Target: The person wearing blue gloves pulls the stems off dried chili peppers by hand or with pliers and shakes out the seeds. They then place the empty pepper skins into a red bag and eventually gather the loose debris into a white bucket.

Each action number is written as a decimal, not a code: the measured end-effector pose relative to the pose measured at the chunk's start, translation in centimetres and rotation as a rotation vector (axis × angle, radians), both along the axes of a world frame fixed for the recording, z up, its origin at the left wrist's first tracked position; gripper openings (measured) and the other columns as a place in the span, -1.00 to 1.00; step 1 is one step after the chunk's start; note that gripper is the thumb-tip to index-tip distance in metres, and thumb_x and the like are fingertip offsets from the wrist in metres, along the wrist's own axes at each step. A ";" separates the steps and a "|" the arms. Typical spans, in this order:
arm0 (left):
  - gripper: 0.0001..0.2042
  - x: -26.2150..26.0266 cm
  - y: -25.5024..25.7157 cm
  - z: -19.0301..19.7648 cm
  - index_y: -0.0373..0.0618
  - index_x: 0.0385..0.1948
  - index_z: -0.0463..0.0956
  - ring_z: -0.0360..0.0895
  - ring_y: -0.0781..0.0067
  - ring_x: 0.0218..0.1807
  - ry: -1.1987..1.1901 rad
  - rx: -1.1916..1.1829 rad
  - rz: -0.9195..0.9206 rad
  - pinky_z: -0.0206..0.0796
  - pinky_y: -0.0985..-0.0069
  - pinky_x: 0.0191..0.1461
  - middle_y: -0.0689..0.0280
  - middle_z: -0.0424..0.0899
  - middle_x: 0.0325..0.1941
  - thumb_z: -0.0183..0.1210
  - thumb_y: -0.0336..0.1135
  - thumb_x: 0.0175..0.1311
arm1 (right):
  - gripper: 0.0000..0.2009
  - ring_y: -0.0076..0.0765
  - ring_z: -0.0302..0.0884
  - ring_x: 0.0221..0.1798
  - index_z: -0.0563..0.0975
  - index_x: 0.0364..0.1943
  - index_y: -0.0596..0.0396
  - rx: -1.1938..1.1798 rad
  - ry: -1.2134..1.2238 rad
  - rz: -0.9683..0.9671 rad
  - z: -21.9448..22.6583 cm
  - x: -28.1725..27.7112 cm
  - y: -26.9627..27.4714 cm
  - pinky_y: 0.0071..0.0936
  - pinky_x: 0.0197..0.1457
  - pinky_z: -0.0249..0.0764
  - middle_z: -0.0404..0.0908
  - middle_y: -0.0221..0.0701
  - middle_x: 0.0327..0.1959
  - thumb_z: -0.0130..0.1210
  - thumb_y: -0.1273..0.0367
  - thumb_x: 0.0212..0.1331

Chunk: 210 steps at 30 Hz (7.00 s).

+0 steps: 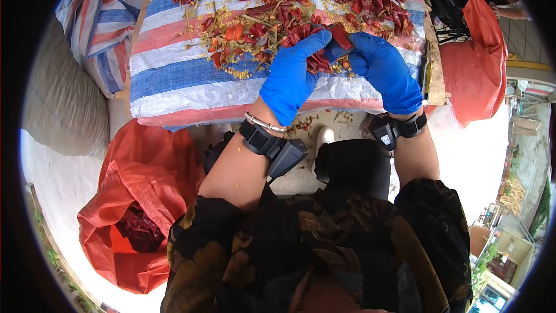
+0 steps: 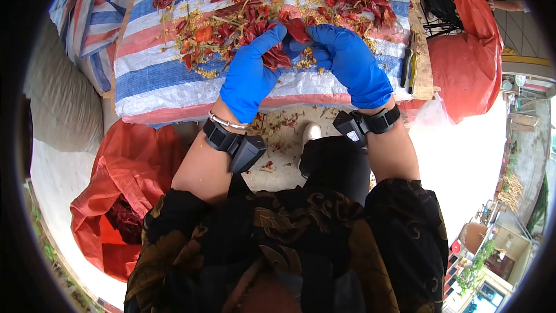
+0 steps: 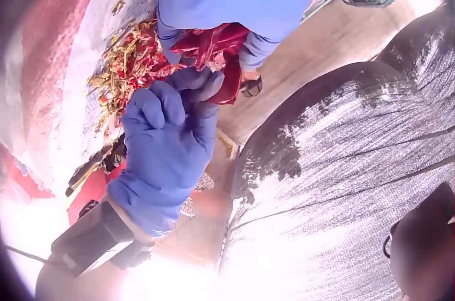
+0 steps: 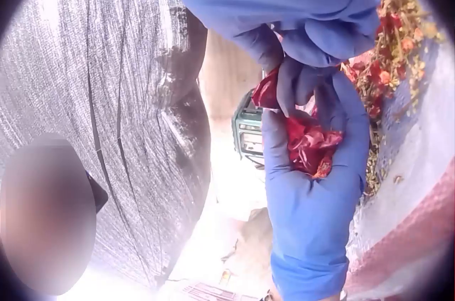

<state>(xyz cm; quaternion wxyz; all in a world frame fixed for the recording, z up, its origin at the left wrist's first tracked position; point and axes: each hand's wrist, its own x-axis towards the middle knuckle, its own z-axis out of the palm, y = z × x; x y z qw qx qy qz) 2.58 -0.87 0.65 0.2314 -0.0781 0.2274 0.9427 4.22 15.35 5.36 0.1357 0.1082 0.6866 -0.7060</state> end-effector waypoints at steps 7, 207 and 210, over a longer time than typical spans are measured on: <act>-0.82 -0.3 -0.7 -0.3 -0.27 -0.24 0.45 0.52 0.32 -0.18 0.046 -0.041 0.045 0.36 0.43 -0.05 0.18 0.57 -0.25 0.05 -0.48 0.10 | -0.73 -0.63 0.33 -0.47 0.56 -0.32 0.13 0.591 0.077 0.163 -0.3 -0.8 -0.7 -0.61 -0.39 0.27 0.53 -0.44 -0.50 0.09 0.20 0.07; -0.66 0.4 -1.7 0.1 -0.24 -0.12 0.38 0.45 0.25 -0.02 0.018 0.093 -0.182 0.36 0.39 -0.02 0.20 0.51 -0.15 0.14 -0.49 -0.01 | -0.70 0.00 0.49 -0.19 0.55 -0.26 0.05 1.764 -0.082 -0.214 -3.8 3.4 24.2 -0.23 -0.12 0.40 0.54 -0.10 -0.31 0.02 0.20 -0.04; -0.65 0.3 -1.6 -0.2 -0.22 -0.11 0.38 0.45 0.26 -0.03 -0.020 0.101 -0.170 0.38 0.38 -0.05 0.23 0.52 -0.16 0.15 -0.49 -0.01 | -0.74 0.02 0.50 -0.23 0.57 -0.37 0.05 1.748 -0.006 -0.347 -4.9 3.7 25.5 -0.21 -0.16 0.41 0.55 -0.11 -0.37 0.01 0.20 -0.06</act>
